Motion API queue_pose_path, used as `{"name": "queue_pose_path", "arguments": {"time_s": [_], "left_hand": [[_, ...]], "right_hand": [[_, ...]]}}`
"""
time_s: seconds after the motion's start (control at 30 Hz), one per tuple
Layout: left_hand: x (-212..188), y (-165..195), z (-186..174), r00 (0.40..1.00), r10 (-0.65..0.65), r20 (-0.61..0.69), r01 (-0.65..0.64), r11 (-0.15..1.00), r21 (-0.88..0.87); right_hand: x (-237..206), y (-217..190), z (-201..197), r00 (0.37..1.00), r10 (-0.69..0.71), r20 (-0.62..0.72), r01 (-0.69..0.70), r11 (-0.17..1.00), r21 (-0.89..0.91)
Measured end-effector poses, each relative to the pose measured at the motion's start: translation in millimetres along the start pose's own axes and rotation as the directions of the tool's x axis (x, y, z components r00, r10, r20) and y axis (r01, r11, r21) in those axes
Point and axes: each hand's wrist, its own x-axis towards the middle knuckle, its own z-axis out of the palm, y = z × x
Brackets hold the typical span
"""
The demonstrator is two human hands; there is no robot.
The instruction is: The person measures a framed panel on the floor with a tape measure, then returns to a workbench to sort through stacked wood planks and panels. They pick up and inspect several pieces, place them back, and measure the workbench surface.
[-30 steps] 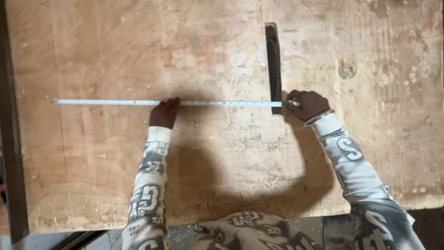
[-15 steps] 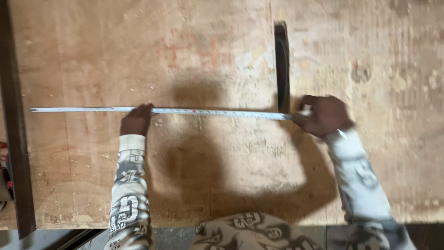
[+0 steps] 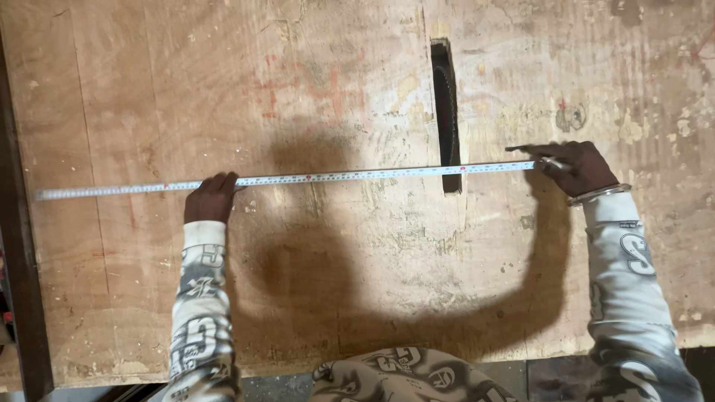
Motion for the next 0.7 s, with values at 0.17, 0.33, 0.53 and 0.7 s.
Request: {"name": "queue_pose_path", "arguments": {"time_s": [0.17,0.33,0.53,0.7], "left_hand": [[5,9,8,0.996,-0.062,0.07,0.059,0.998,0.034],[5,5,1,0.995,-0.098,0.027,0.099,0.995,-0.031],[-13,15,-2,0.967,-0.249,0.055,0.254,0.961,-0.112],[-43,43,0,0.909,-0.415,0.041,0.408,0.867,-0.284]], "right_hand": [[2,29,25,0.98,-0.172,-0.103,0.143,0.96,-0.241],[15,26,34,0.991,-0.034,-0.13,0.0,0.968,-0.25],[21,24,37,0.999,0.01,-0.041,-0.02,0.967,-0.254],[19,30,42,0.997,0.008,-0.082,-0.027,0.973,-0.228]]}}
